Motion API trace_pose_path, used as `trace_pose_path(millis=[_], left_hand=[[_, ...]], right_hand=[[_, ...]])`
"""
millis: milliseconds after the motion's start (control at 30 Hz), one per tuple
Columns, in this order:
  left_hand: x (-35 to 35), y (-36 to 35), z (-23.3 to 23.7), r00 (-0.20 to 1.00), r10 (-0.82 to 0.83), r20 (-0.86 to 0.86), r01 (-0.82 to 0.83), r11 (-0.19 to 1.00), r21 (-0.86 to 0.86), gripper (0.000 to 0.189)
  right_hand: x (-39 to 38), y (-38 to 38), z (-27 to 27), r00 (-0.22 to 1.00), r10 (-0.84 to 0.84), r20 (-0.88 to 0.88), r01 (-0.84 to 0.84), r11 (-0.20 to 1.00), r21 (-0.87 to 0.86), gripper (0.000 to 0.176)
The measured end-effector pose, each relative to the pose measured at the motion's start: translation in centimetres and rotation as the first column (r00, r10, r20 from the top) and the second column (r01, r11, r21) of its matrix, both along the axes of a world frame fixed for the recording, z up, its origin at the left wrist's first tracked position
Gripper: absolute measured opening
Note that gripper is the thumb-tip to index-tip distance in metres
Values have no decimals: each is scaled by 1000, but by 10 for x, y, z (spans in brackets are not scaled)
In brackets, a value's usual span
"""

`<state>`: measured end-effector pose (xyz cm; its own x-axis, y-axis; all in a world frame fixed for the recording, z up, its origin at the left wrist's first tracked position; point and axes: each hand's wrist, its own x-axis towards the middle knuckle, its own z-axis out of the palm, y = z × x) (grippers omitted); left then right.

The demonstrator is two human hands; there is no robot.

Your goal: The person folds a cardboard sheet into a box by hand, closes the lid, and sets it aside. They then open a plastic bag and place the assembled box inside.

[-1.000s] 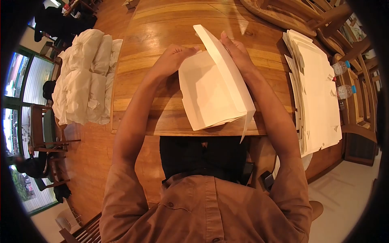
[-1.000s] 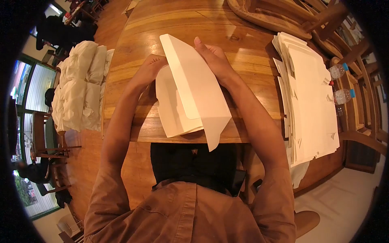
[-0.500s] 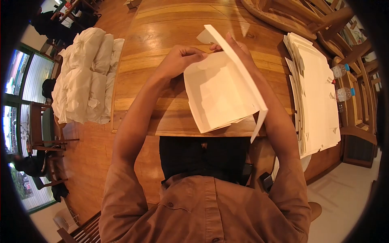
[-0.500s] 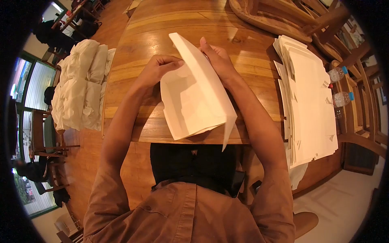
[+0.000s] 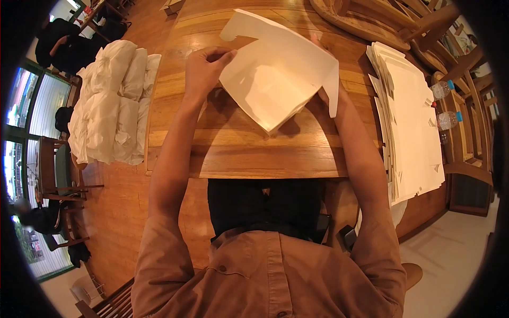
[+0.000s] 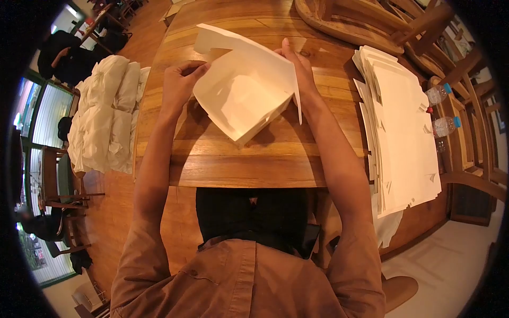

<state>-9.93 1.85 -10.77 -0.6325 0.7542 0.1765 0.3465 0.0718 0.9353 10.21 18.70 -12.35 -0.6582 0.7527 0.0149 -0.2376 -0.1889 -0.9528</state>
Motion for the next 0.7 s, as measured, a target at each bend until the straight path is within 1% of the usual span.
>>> trace_pose_path(millis=[33, 67, 133, 167, 200, 233, 267, 333, 367, 400, 433, 467, 500, 533, 567, 600, 633, 667, 700], left_hand=[[-1, 0, 0, 995, 42, -87, -41, 999, 13, 24], [-2, 0, 0, 995, 40, -88, -39, 999, 14, 24], [-3, 0, -1, 974, 114, -196, -109, 993, 34, 23], [-6, 1, -3, 974, 111, -197, -106, 994, 34, 23], [-8, 1, -3, 961, 160, -227, -140, 985, 101, 22], [-9, 2, -5, 945, 209, -253, -171, 971, 166, 21], [-9, 3, -7, 945, 205, -254, -166, 972, 165, 21], [-3, 3, -2, 915, 314, -252, -210, 906, 367, 15], [-3, 0, -2, 915, 314, -255, -208, 906, 368, 15], [-2, -5, 0, 824, 308, -476, -97, 904, 417, 18], [0, -9, 1, 680, 306, -666, 26, 899, 438, 22], [4, -11, 2, 678, 303, -669, 32, 898, 439, 22], [15, -14, 7, 671, 176, -721, 232, 873, 429, 29], [26, -16, 11, 636, 52, -770, 421, 812, 403, 37], [36, -15, 13, 571, 7, -821, 493, 796, 350, 45], [46, -14, 14, 500, -37, -865, 559, 776, 290, 53], [60, -15, 19, 499, -40, -866, 563, 774, 289, 53], [73, -16, 24, 430, -99, -897, 604, 771, 204, 51], [83, -16, 26, 359, -158, -920, 637, 762, 117, 50]], right_hand=[[1, -6, 5, 993, -111, 29, 110, 994, 21, 53], [2, -6, 6, 993, -113, 28, 112, 993, 21, 53], [4, -3, 6, 991, -123, -59, 125, 992, 32, 54], [3, 3, 2, 984, -166, -61, 168, 985, 38, 58], [3, 9, -1, 984, -170, -62, 172, 984, 37, 58], [3, 14, -5, 976, -168, -139, 178, 982, 57, 62], [4, 17, -8, 962, -164, -217, 185, 980, 76, 66], [4, 15, -7, 957, -147, -250, 173, 981, 88, 69], [3, 15, -6, 952, -125, -281, 158, 982, 102, 72], [4, 16, -7, 950, -127, -285, 161, 982, 101, 72], [5, 18, -7, 949, -129, -287, 172, 977, 130, 73], [6, 20, -7, 948, -131, -290, 183, 970, 159, 74], [7, 22, -5, 946, -136, -294, 189, 969, 159, 74], [9, 24, -4, 921, -196, -335, 265, 949, 171, 73], [11, 26, -2, 891, -253, -377, 339, 924, 180, 72], [14, 26, 0, 889, -258, -379, 343, 922, 179, 72], [18, 24, 5, 852, -332, -405, 462, 841, 282, 69], [22, 23, 10, 806, -398, -438, 566, 733, 376, 65], [24, 21, 13, 805, -401, -438, 569, 732, 376, 65]])
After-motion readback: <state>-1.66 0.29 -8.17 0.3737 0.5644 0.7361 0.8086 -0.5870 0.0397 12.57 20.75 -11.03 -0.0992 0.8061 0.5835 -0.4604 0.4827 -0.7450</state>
